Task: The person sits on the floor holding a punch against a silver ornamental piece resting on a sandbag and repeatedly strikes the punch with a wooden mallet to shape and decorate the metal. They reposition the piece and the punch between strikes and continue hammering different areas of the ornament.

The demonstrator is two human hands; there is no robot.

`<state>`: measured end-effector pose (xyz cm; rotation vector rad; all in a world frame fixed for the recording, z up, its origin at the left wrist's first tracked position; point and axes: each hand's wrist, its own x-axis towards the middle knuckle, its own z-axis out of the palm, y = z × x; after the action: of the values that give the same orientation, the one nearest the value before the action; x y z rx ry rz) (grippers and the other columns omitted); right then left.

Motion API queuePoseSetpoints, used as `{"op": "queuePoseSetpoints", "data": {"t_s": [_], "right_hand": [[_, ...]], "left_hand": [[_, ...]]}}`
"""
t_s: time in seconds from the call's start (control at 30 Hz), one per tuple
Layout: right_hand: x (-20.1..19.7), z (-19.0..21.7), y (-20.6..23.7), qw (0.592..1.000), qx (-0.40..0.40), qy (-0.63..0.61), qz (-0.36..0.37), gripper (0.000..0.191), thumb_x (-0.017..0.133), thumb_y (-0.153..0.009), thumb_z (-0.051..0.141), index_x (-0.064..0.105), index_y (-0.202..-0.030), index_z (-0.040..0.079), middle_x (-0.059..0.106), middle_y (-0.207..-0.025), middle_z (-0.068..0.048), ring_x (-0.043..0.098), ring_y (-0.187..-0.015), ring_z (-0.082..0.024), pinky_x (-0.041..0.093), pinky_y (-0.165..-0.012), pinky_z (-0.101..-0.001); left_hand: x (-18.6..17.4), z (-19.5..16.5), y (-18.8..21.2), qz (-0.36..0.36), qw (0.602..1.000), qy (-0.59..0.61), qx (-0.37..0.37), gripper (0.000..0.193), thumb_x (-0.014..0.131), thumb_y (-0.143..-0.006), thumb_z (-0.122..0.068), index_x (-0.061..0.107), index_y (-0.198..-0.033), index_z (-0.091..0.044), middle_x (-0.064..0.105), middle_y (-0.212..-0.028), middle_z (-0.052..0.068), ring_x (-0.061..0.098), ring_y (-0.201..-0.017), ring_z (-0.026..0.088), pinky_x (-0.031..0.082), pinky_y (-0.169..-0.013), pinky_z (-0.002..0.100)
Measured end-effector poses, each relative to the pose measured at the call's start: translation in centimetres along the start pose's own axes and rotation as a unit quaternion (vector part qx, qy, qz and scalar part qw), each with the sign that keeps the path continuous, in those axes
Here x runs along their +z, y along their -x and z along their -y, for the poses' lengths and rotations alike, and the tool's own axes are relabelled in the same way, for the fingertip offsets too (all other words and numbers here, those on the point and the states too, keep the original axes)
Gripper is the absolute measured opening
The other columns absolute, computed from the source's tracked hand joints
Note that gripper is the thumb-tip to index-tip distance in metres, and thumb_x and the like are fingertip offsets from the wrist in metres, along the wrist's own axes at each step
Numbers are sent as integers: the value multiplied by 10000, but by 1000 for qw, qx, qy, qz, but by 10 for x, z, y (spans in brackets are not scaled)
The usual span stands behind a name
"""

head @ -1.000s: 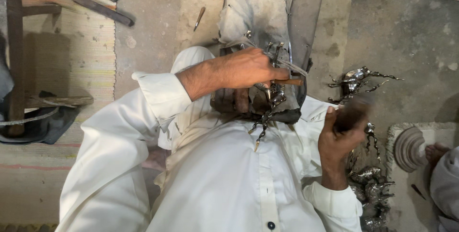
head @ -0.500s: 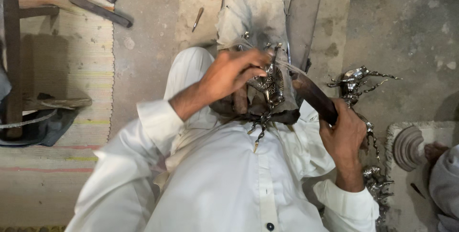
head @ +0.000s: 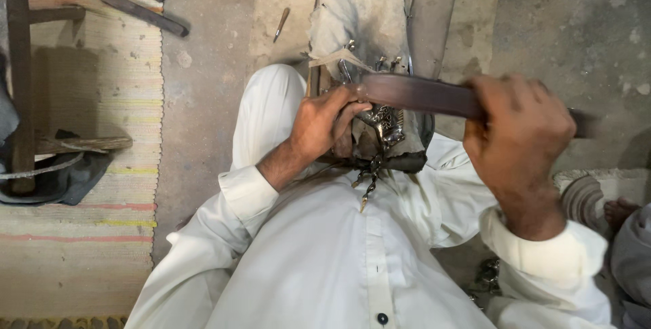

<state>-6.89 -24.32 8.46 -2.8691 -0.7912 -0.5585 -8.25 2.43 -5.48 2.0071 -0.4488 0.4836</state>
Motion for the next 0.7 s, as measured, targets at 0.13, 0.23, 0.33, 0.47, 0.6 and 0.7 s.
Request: {"op": "queuePoseSetpoints", "data": {"t_s": [0.13, 0.23, 0.33, 0.47, 0.6, 0.7], "right_hand": [[-15, -3, -9, 999, -40, -15, 22, 415, 764, -760, 12, 700, -1166, 74, 673, -954, -131, 658, -861, -345, 500, -750, -444], [-18, -6, -5, 1000, -20, -8, 22, 389, 757, -752, 3, 703, -1130, 75, 682, -922, -125, 661, -824, -340, 497, -716, -434], [-16, -8, 7, 998, 17, -58, 19, 358, 747, -833, 20, 677, -1179, 78, 685, -997, -124, 664, -888, -332, 507, -771, -413], [-6, -13, 29, 993, 89, -65, 42, 339, 768, -873, 48, 674, -1198, 68, 665, -945, -128, 650, -834, -327, 498, -752, -414], [8, -18, 51, 998, 61, -17, 15, 330, 759, -848, 27, 664, -1160, 80, 679, -965, -138, 670, -881, -356, 499, -763, -422], [21, -19, 66, 966, 189, -172, -38, 289, 811, -955, 76, 615, -1164, 34, 637, -936, -153, 662, -821, -346, 509, -722, -405]], "left_hand": [[-6, 1, -10, 130, 988, 76, -42, 352, 655, -863, 92, 642, -1202, -5, 695, -859, 161, 766, -750, 230, 650, -855, 307], [-9, 2, -24, 140, 987, 67, 35, 459, 638, -782, 87, 633, -1227, -26, 763, -1075, 165, 791, -957, 242, 629, -728, 320], [-10, 3, -38, 188, 980, 49, 35, 401, 675, -857, 41, 637, -1246, -47, 760, -996, 144, 794, -955, 231, 629, -725, 332], [-9, 6, -51, 250, 965, 13, 79, 361, 688, -855, 7, 654, -1205, -73, 785, -931, 89, 785, -893, 224, 627, -737, 367], [-7, 5, -60, 281, 951, -8, 131, 277, 663, -848, 17, 655, -1102, -92, 780, -878, 80, 793, -873, 227, 608, -667, 394], [-7, 4, -67, 327, 931, -53, 151, 199, 695, -877, -80, 652, -1071, -92, 766, -836, 102, 756, -806, 313, 581, -655, 453]]}}
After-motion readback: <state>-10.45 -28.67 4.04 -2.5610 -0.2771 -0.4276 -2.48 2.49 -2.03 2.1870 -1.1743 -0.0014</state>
